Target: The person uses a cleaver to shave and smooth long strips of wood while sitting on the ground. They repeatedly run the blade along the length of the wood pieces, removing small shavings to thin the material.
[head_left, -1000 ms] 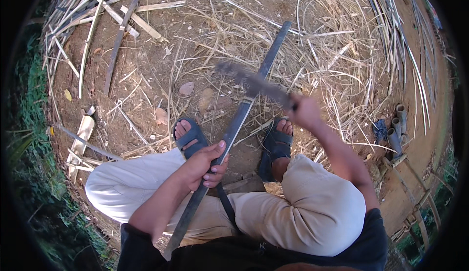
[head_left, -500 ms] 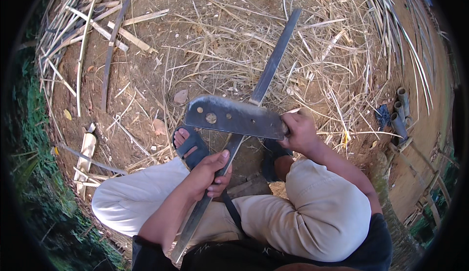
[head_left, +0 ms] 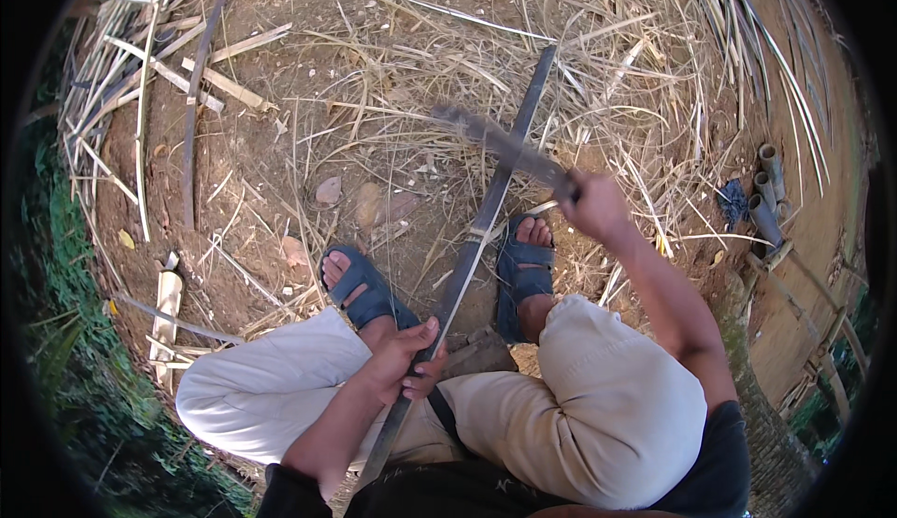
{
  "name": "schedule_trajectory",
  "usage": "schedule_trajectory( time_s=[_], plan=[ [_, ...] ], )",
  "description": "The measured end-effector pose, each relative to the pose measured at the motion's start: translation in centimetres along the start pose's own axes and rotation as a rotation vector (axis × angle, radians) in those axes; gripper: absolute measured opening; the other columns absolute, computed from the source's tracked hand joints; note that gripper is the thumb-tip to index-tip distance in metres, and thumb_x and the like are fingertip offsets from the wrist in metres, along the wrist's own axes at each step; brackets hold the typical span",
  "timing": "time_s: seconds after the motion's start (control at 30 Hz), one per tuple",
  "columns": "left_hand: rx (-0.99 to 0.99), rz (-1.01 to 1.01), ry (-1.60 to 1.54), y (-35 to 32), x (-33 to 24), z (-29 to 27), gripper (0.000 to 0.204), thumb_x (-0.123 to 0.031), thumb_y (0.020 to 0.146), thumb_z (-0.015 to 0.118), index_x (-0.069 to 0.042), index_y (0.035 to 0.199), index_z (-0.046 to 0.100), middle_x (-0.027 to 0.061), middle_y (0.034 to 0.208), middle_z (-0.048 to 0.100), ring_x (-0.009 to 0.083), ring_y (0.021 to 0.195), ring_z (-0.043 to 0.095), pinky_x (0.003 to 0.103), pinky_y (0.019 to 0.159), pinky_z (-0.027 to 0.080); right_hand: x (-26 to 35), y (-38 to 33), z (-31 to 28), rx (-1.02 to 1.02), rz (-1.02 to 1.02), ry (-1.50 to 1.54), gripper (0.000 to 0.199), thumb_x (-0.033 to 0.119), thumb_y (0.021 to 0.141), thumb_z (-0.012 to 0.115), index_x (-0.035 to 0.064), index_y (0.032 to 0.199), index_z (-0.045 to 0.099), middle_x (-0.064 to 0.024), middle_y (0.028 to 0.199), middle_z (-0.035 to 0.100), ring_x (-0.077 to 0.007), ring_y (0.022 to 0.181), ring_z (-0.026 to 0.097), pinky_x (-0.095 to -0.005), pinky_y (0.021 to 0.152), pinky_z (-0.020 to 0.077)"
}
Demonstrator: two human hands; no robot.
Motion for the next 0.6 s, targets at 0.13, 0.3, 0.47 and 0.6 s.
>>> schedule_trajectory(
  time_s=[0.13,0.3,0.47,0.6],
  plan=[
    [-0.104,0.051,0.047,-0.4,0.2,0.5,0.038,-0.048,0.100,0.045,-0.012,0.090,0.051,-0.0010,0.057,0.037,0.0088,0.037,0.028,0.025,0.034,0.024,8.2,-7.2,1.5,-0.160,-0.644,-0.065,0.042,0.023,0.056,0.071,0.0090,0.095,0.062,-0.0037,0.069,0.064,-0.0234,0.062,0.063,-0.0378,0.070,0.0437],
    [-0.118,0.027,0.028,-0.6,0.7,0.4,0.039,-0.050,0.100,0.044,-0.013,0.091,0.050,-0.0006,0.058,0.037,0.0085,0.038,0.028,0.024,0.035,0.023,3.5,-2.4,-0.3,0.082,-0.100,-0.107,0.028,0.025,0.076,0.066,0.0051,0.095,0.061,-0.0145,0.074,0.067,-0.0300,0.073,0.069,-0.0445,0.070,0.0548],
    [-0.101,0.000,0.006,-0.3,0.7,1.3,0.038,-0.049,0.100,0.043,-0.013,0.090,0.049,-0.0006,0.058,0.037,0.0082,0.038,0.029,0.024,0.035,0.022,-3.8,0.8,-0.6,0.057,0.182,0.062,0.032,0.035,0.086,0.060,0.0070,0.101,0.066,-0.0160,0.077,0.069,-0.0324,0.070,0.070,-0.0438,0.067,0.0565],
    [-0.103,0.051,0.037,-0.3,0.1,0.2,0.037,-0.047,0.101,0.043,-0.012,0.093,0.048,-0.0013,0.058,0.038,0.0077,0.038,0.029,0.024,0.035,0.024,3.3,-3.5,1.9,0.053,-0.383,-0.166,0.042,0.029,0.071,0.068,0.0153,0.110,0.063,-0.0127,0.083,0.070,-0.0274,0.071,0.070,-0.0423,0.064,0.0532]
  ],
)
Point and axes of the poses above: each hand's wrist, its own y-axis towards the middle knuckle, its own z-axis out of the palm, x = y × z, the point moved 6 cm from there along y, towards the middle knuckle
